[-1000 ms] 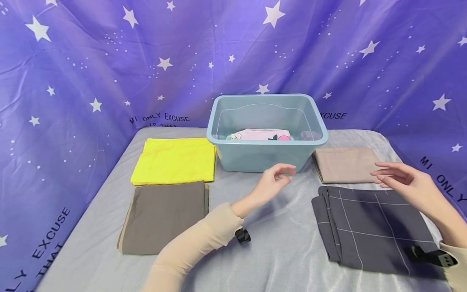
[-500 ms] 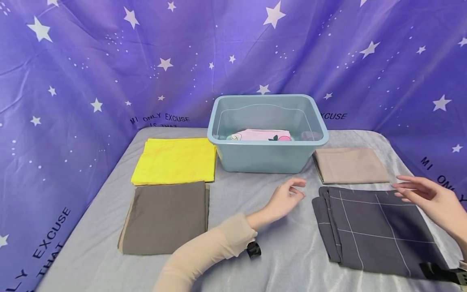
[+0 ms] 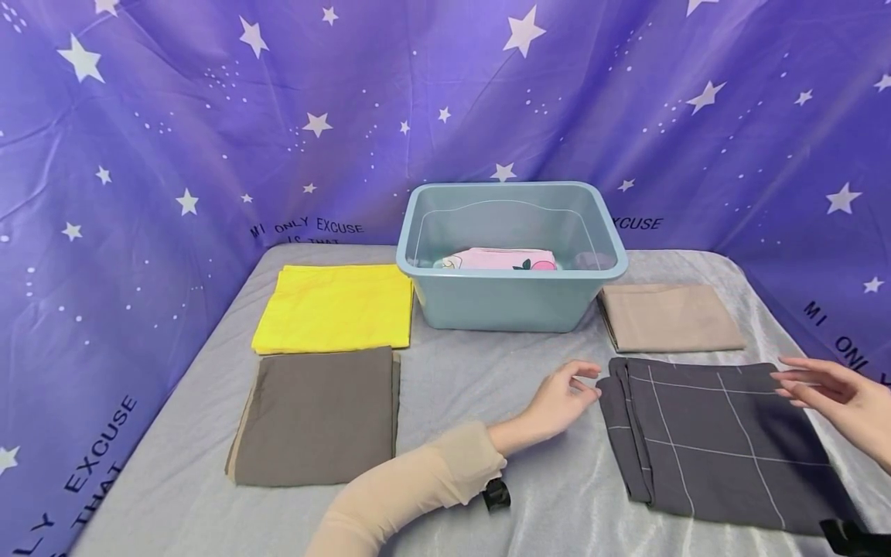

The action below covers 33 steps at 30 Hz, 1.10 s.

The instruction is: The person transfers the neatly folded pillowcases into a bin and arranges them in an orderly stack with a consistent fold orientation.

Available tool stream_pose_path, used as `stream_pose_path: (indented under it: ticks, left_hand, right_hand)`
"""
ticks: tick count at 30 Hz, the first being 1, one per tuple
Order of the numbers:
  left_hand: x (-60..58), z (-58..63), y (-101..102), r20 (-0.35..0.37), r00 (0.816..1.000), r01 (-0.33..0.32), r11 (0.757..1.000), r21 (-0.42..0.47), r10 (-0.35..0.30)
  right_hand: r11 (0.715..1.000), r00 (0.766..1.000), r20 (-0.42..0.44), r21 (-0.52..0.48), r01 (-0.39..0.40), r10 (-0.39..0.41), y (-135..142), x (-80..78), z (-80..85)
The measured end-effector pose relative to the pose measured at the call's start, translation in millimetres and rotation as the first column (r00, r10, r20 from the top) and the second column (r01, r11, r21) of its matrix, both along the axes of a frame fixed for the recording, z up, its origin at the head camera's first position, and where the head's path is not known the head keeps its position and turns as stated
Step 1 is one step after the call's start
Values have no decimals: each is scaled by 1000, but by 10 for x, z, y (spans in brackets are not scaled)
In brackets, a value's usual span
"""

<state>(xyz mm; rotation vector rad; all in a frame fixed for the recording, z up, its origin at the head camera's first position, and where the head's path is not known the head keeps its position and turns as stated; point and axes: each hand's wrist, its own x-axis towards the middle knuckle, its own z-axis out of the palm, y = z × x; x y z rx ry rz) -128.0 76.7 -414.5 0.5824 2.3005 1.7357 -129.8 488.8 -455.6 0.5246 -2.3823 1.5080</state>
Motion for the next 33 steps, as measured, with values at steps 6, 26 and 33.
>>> stream_pose_path:
  ticks: [6,26,33]
  left_hand:
    - [53,-45,50,11,1000,-1,1000,-18,1]
    - [176,-202,195,98,993,-56,997,-50,60]
    - [175,-235,231,152,986,-67,996,-50,74]
  right_hand:
    - [986,993,-17,116,116,-115,164,18,-181]
    - [987,998,9,-149,56,-55,171,201,-289]
    - [938,996,17,-339,-77,88,-105,339,-64]
